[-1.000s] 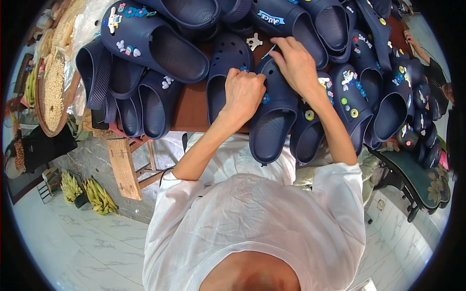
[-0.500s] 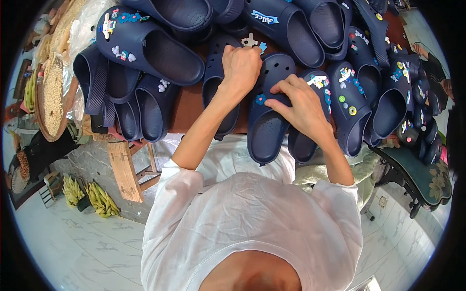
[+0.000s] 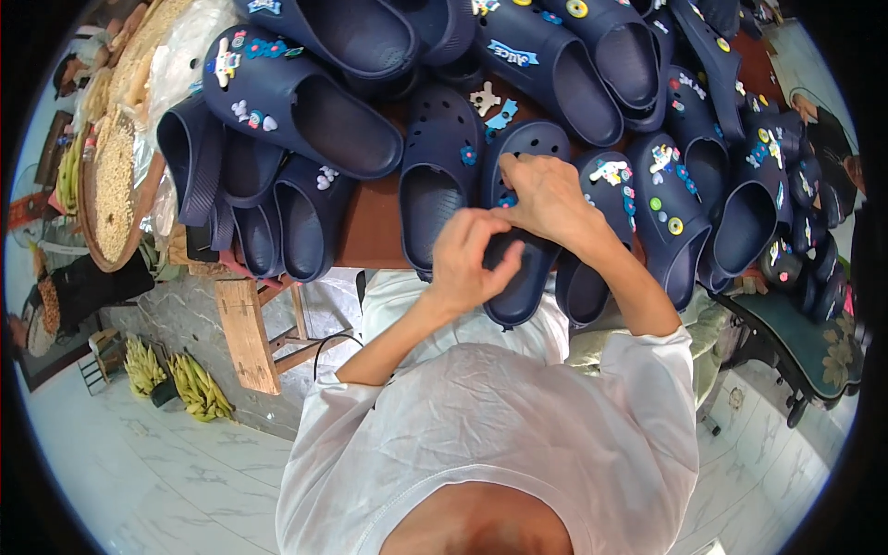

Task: The recorder attaches decorative charms into the holes of navy blue clogs on a workshop table.

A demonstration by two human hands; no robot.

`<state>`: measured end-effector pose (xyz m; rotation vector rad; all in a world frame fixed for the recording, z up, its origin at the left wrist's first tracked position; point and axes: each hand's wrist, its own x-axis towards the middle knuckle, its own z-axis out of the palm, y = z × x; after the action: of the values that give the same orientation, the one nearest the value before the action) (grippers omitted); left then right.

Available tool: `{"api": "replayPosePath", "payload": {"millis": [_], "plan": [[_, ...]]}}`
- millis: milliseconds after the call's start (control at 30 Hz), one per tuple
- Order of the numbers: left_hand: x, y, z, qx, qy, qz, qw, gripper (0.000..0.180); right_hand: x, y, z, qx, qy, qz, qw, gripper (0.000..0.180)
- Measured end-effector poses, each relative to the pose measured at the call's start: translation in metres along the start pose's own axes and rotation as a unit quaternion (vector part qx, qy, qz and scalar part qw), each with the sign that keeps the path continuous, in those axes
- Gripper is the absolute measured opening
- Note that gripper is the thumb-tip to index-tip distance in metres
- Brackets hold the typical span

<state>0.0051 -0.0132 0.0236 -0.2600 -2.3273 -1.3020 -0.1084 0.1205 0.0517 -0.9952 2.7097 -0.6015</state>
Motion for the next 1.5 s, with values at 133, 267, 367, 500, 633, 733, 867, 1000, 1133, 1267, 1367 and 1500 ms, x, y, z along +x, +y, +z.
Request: {"api": "replayPosePath", "payload": {"millis": [133,267,367,500,633,733,867,1000,1133,1267,1367,1500], "plan": [[-0.024,-0.013,0.013,0.042,-0.021,-0.022,0.999,0.032,0.003,-0.002,-0.004,-0.004,-0.005,-0.018,1.000,0.040],[-0.029,-0.021,0.017,0.069,-0.023,-0.032,0.997,0.037,0.006,-0.004,-0.002,-0.043,-0.010,-0.100,0.994,0.025],[-0.031,-0.021,0.019,0.075,-0.011,-0.040,0.996,0.038,0.009,-0.002,-0.006,-0.044,-0.056,-0.163,0.984,0.018],[-0.033,-0.022,0.025,0.076,0.020,-0.038,0.996,0.039,0.014,0.000,-0.003,-0.056,-0.046,-0.215,0.974,0.016],[-0.031,-0.018,0.025,0.058,0.023,-0.038,0.997,0.038,0.018,0.021,-0.013,-0.004,-0.025,-0.180,0.983,0.014],[-0.030,-0.017,0.022,0.054,0.028,-0.039,0.997,0.039,0.020,0.029,-0.021,0.025,0.023,-0.128,0.991,0.015],[-0.016,-0.009,0.014,0.065,-0.001,-0.059,0.996,0.044,0.039,0.033,-0.018,0.023,0.166,-0.066,0.984,0.013],[-0.014,-0.010,0.012,0.057,-0.009,-0.057,0.997,0.044,0.068,0.040,0.001,0.001,0.150,-0.063,0.987,0.012],[-0.009,-0.007,0.007,0.031,0.011,-0.052,0.998,0.042,0.087,0.045,0.013,0.032,0.072,-0.056,0.995,0.014],[-0.002,0.001,-0.010,-0.007,0.014,-0.062,0.998,0.042,0.079,0.043,0.002,0.065,0.093,-0.070,0.991,0.020],[0.004,0.003,-0.034,-0.033,0.017,-0.020,0.999,0.040,0.061,0.044,-0.021,0.214,0.062,-0.017,0.975,0.021],[0.012,0.005,-0.076,-0.059,-0.005,0.003,0.998,0.037,0.030,0.047,-0.042,0.280,0.181,0.017,0.943,0.017]]}}
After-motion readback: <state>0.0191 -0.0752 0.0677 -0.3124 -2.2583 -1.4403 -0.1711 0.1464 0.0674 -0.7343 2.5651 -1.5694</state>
